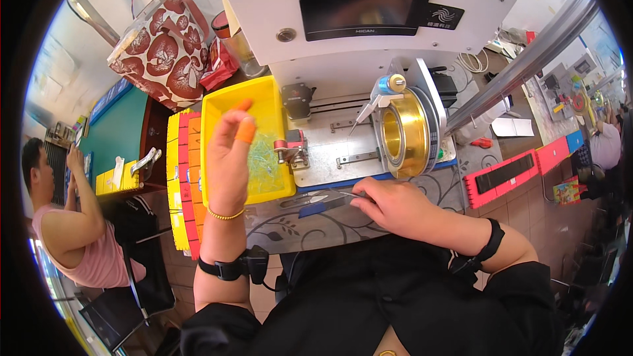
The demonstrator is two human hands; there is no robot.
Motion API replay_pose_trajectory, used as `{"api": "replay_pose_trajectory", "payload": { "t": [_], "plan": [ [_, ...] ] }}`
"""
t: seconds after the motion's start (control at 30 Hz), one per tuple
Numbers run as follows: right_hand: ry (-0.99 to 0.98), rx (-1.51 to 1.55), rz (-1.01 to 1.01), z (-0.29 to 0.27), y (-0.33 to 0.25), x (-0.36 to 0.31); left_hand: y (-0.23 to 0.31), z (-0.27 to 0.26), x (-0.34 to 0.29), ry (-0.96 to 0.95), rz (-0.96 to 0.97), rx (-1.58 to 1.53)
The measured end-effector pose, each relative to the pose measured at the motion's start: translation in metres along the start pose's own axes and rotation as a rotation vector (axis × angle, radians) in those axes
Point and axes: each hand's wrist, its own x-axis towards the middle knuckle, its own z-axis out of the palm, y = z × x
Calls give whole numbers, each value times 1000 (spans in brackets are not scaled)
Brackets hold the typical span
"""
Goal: The person assembles small metal and plastic components by hand at a workstation, using tweezers to manipulate parts and a dispensing bottle to apply adhesive, then measures the assembled components with a caliper.
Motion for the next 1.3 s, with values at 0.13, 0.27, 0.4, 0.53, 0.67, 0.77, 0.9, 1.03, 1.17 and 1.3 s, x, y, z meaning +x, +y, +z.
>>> {"api": "replay_pose_trajectory", "payload": {
  "t": [0.13,0.27,0.4,0.53,0.67,0.77,0.9,1.03,1.17,1.3],
  "plan": [
    [1,-327,-36,1,6,0,-14,-46,-6,98,175,624],
    [40,-152,-145,-10,-12,0,-10,-70,-7,108,198,812],
    [72,10,-391,-29,-35,11,-8,-74,-4,138,143,704],
    [289,8,-474,-39,-45,37,4,-45,-11,215,52,359],
    [399,-344,-343,-45,-50,66,-3,-31,-25,184,119,302],
    [444,-398,-308,-34,-48,81,6,-11,-36,74,188,165],
    [421,-399,-343,-24,-37,90,0,-8,-43,-3,169,235],
    [385,-334,-293,-25,-41,89,-3,0,-43,50,243,342],
    [402,-320,-323,-20,-37,92,-2,-8,-49,30,238,308],
    [420,-252,-325,-19,-36,95,1,-10,-57,57,205,245]
  ]
}}
